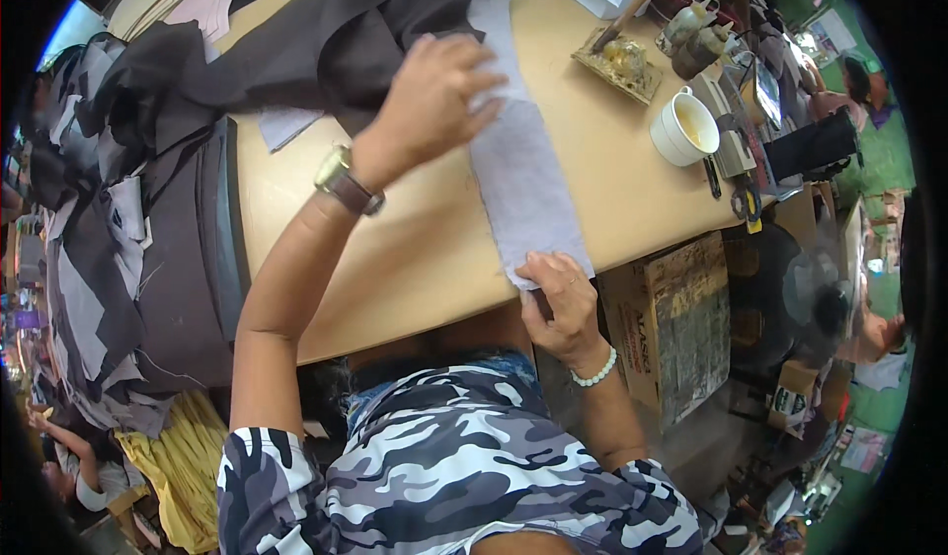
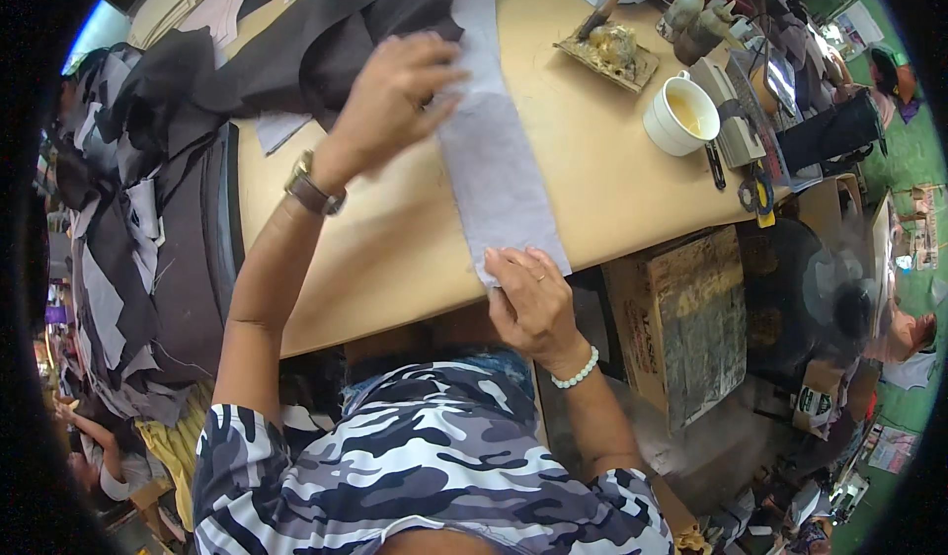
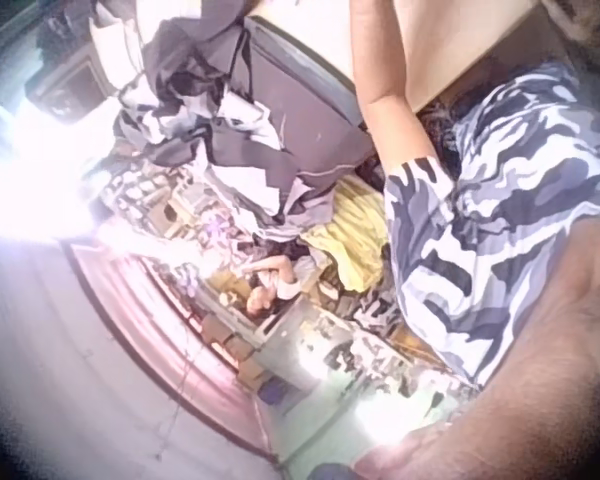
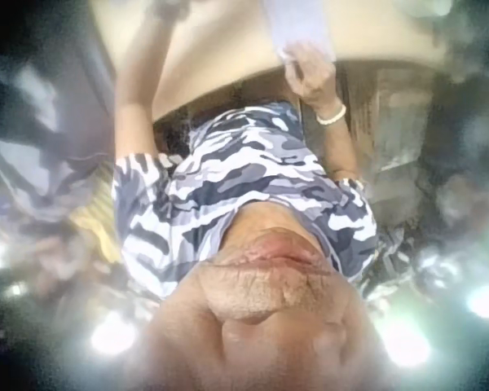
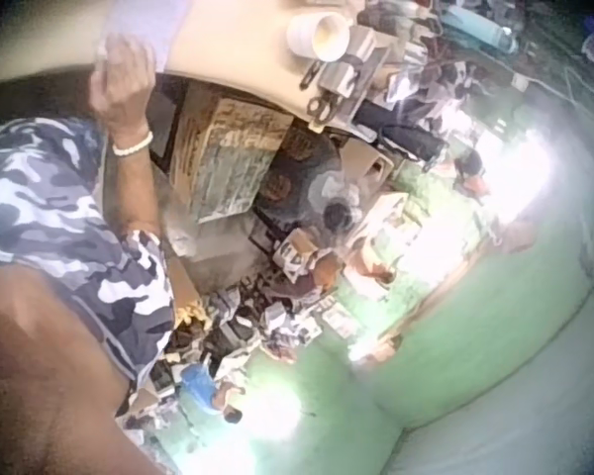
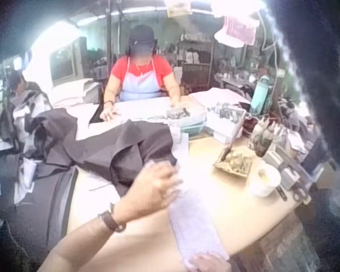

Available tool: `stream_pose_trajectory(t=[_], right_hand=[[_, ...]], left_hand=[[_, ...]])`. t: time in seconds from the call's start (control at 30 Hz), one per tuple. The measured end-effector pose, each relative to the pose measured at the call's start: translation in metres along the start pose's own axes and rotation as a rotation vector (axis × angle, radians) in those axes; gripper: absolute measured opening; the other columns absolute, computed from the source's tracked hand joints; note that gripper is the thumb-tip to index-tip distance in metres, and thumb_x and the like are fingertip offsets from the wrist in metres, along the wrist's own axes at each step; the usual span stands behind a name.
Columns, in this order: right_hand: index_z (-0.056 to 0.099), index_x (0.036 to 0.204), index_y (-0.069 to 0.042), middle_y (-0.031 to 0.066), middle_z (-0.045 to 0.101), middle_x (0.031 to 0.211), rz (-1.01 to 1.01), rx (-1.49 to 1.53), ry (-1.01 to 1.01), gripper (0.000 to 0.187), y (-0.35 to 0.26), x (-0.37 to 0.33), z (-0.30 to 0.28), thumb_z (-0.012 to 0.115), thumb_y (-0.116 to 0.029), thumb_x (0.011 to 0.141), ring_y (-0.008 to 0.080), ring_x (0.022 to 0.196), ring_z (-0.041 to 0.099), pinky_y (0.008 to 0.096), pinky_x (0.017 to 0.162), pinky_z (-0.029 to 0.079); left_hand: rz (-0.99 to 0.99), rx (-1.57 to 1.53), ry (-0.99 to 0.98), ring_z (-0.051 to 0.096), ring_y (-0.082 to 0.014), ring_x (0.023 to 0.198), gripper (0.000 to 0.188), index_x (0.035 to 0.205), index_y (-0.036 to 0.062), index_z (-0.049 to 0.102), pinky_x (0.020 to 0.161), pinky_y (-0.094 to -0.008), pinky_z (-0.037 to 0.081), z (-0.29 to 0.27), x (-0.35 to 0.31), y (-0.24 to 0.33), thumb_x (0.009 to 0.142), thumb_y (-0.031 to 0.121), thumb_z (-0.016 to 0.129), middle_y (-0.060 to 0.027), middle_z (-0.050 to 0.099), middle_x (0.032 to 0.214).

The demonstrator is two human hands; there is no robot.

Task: The person aligns, folds, and presses pieces of fabric and lining together on a table by hand.

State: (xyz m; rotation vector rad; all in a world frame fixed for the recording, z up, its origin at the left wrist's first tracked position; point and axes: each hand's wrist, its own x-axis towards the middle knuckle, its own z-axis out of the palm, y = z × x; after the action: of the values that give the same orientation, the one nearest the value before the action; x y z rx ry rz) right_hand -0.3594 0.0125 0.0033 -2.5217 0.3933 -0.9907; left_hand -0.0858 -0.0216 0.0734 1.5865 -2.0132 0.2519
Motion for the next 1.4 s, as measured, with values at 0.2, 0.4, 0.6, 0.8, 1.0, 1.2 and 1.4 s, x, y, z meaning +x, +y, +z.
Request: stream_pose_trajectory(t=[0.2, 0.4, 0.6, 0.8, 1.0, 1.2, 1.4], right_hand=[[0.049, 0.118, 0.008, 0.0228, 0.059, 0.105, 0.242, -0.084, 0.042, 0.048, 0.003, 0.044, -0.043, 0.063, -0.011, 0.076, 0.0382, 0.097, 0.057, 0.0426, 0.086, 0.046], [0.061, 0.115, -0.003, 0.0213, 0.047, 0.127, 0.335, -0.788, 0.058, 0.052, 0.117, 0.092, -0.125, 0.068, -0.037, 0.076, 0.0382, 0.120, 0.041, 0.0478, 0.100, 0.033], [0.069, 0.106, -0.011, 0.0203, 0.036, 0.139, 0.595, -0.893, -0.334, 0.071, 0.157, 0.110, -0.132, 0.053, -0.070, 0.072, 0.0419, 0.130, 0.026, 0.0582, 0.104, 0.019], [0.070, 0.103, -0.015, 0.0175, 0.039, 0.139, 0.524, -0.760, -0.167, 0.051, 0.167, 0.117, -0.149, 0.056, -0.057, 0.079, 0.0371, 0.130, 0.029, 0.0588, 0.105, 0.016], [0.071, 0.087, -0.011, 0.0137, 0.047, 0.131, 0.345, -0.916, -0.148, 0.016, 0.141, 0.092, -0.160, 0.058, -0.012, 0.077, 0.0345, 0.126, 0.036, 0.0604, 0.102, 0.023], [0.068, 0.083, -0.005, 0.0148, 0.052, 0.123, 0.241, -0.824, -0.298, 0.023, 0.090, 0.119, -0.134, 0.052, 0.004, 0.070, 0.0335, 0.118, 0.044, 0.0522, 0.099, 0.031], [0.063, 0.103, 0.000, 0.0139, 0.058, 0.108, -0.019, 0.221, -0.276, 0.035, 0.052, 0.165, -0.022, 0.044, 0.010, 0.075, 0.0257, 0.098, 0.058, 0.0316, 0.087, 0.045]], left_hand=[[-0.037, 0.056, -0.284, 0.038, -0.0303, 0.126, 0.053, 0.121, 0.0118, 0.055, 0.104, -0.0588, 0.022, 0.037, -0.033, -0.003, 0.082, 0.048, 0.058, -0.0124, 0.046, 0.130], [0.006, 0.191, -0.277, 0.034, -0.0340, 0.129, 0.063, 0.128, 0.0084, 0.047, 0.105, -0.0590, 0.020, 0.032, -0.029, 0.024, 0.079, 0.048, 0.060, -0.0150, 0.042, 0.134], [0.078, -0.032, -0.352, 0.036, -0.0334, 0.128, 0.059, 0.123, 0.0038, 0.050, 0.104, -0.0535, 0.027, 0.030, -0.069, 0.104, 0.082, 0.046, 0.057, -0.0182, 0.043, 0.133], [0.033, -0.188, -0.372, 0.042, -0.0319, 0.122, 0.048, 0.117, 0.0037, 0.054, 0.100, -0.0518, 0.033, 0.013, -0.079, 0.105, 0.085, 0.040, 0.056, -0.0167, 0.050, 0.125], [-0.226, -0.009, -0.054, 0.047, -0.0320, 0.117, 0.043, 0.114, 0.0040, 0.056, 0.097, -0.0497, 0.035, -0.003, -0.066, 0.050, 0.080, 0.029, 0.065, -0.0149, 0.056, 0.118], [-0.400, 0.020, 0.062, 0.045, -0.0330, 0.119, 0.043, 0.110, 0.0042, 0.058, 0.097, -0.0489, 0.034, 0.001, -0.068, 0.050, 0.077, 0.028, 0.069, -0.0126, 0.056, 0.116], [-0.279, 0.157, -0.031, 0.047, -0.0321, 0.117, 0.030, 0.102, 0.0057, 0.061, 0.097, -0.0509, 0.035, 0.010, -0.078, 0.049, 0.080, 0.026, 0.065, -0.0122, 0.057, 0.113]])
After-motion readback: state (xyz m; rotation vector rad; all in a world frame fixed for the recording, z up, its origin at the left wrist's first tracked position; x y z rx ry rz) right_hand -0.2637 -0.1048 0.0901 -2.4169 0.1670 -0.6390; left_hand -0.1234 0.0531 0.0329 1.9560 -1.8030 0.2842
